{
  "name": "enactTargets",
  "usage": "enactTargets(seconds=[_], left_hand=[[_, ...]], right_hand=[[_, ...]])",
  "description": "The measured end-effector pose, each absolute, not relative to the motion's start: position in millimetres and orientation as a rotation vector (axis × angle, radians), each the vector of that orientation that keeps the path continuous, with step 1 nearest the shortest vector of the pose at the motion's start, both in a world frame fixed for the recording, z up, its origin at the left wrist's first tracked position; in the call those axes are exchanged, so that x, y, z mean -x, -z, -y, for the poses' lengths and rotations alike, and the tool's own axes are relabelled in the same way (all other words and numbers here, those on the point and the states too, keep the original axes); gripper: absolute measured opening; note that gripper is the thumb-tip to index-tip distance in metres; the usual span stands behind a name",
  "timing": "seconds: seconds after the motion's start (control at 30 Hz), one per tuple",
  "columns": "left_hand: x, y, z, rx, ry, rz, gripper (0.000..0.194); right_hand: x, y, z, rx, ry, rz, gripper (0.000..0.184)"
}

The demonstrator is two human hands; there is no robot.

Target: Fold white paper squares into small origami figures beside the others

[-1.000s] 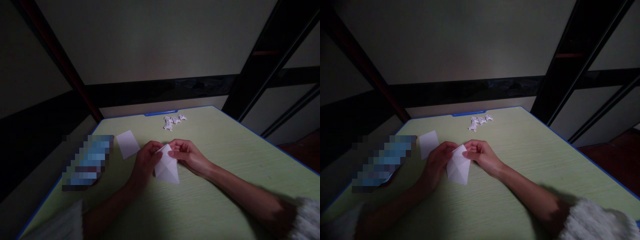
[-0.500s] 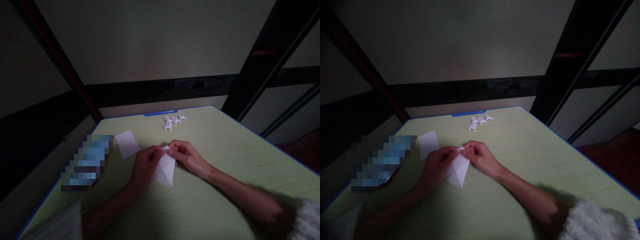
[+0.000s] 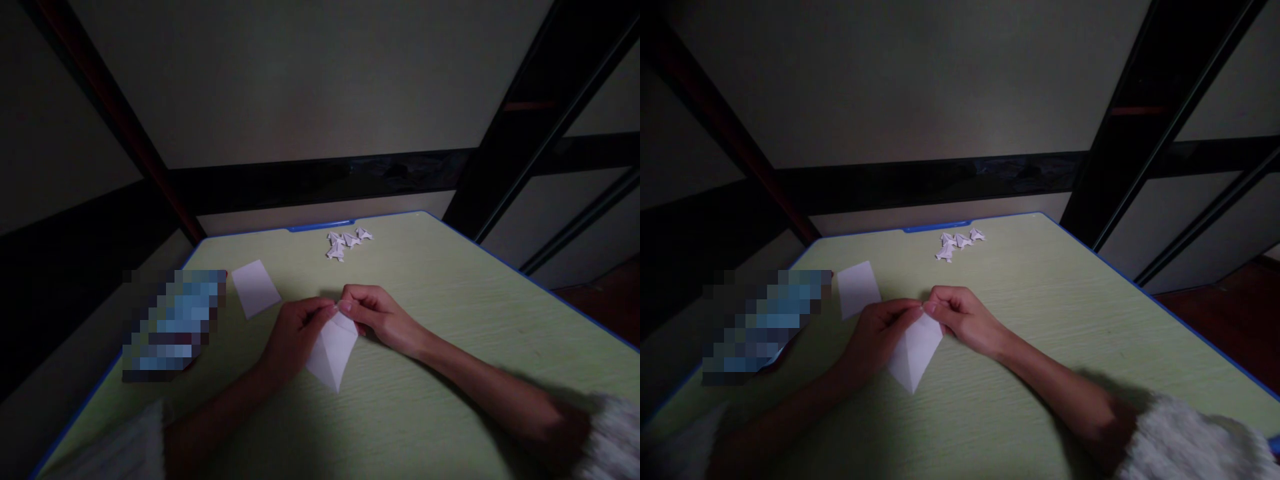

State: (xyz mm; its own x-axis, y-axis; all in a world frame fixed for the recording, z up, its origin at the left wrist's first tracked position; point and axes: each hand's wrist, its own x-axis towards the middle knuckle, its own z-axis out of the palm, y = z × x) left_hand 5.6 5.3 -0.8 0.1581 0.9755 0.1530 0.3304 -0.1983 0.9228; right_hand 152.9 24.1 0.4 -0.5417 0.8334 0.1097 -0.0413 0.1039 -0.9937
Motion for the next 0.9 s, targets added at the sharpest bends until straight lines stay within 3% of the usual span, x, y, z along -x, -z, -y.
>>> enactTargets(seconds=[0.43, 0.9], left_hand=[[-6.4, -0.5, -4.5, -1.555, -1.179, -1.249, 0.017], [-6.7, 0.1, -5.5, -1.388, -1.206, -1.286, 0.024]], right_hand=[[-151.1, 2.7, -26.3, 0.724, -1.612, 1.533, 0.028], [-150.9, 4.9, -30.2, 0.743, -1.612, 1.439, 0.027]])
